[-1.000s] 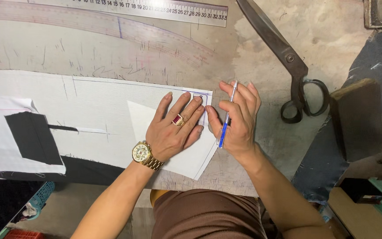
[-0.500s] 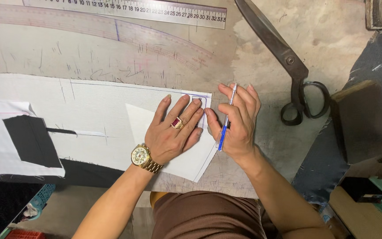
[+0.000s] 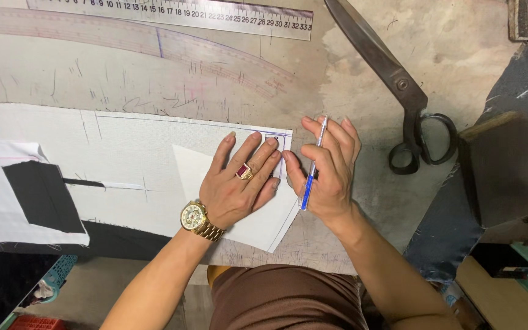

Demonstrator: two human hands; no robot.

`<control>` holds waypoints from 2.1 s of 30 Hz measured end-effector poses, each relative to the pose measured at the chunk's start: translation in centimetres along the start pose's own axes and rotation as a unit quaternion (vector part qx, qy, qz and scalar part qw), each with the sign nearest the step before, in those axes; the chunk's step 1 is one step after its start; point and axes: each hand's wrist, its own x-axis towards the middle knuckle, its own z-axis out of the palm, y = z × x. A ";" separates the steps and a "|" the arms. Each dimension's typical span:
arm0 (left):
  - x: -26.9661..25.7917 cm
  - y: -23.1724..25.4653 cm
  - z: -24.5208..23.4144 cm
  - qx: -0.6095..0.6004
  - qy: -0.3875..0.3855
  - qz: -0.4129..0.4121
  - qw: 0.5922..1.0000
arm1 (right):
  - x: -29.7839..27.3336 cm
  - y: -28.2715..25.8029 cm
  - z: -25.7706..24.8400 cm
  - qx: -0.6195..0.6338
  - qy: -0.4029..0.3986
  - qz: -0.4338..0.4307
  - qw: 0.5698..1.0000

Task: The person uses a ruler and a blue pen to draw straight lines and mark measurements on a white paper pattern. They reposition the ruler multiple times to create intersecting lines and then trace the edge of a small rectangular object onto the pattern.

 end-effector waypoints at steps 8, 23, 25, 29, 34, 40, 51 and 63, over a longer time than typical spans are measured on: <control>0.1 0.0 -0.1 -0.001 0.005 0.002 1.000 | 0.1 -0.1 -0.1 0.004 -0.002 0.003 1.000; 0.1 0.2 0.1 -0.003 0.017 -0.001 1.000 | 0.1 -0.3 -0.2 -0.003 -0.004 0.003 1.000; 0.2 0.2 0.2 -0.001 0.022 -0.004 1.000 | 0.5 -0.5 -0.6 0.022 -0.005 0.017 1.000; 0.3 0.1 0.2 0.000 0.021 -0.007 1.000 | 2.5 -0.5 -3.2 0.112 -0.077 0.109 0.985; 0.2 0.2 0.3 0.000 0.028 -0.002 1.000 | 4.7 0.5 -3.1 0.224 -0.126 0.246 0.934; 0.1 0.3 0.3 -0.002 0.024 -0.004 1.000 | 5.9 0.8 -2.1 0.205 -0.191 0.232 0.932; 0.0 0.3 0.3 0.003 0.016 -0.005 1.000 | 6.2 0.6 -2.1 0.208 -0.209 0.226 0.928; -0.1 0.4 0.4 0.004 0.012 -0.012 1.000 | 5.6 0.2 -2.3 0.219 -0.192 0.263 0.920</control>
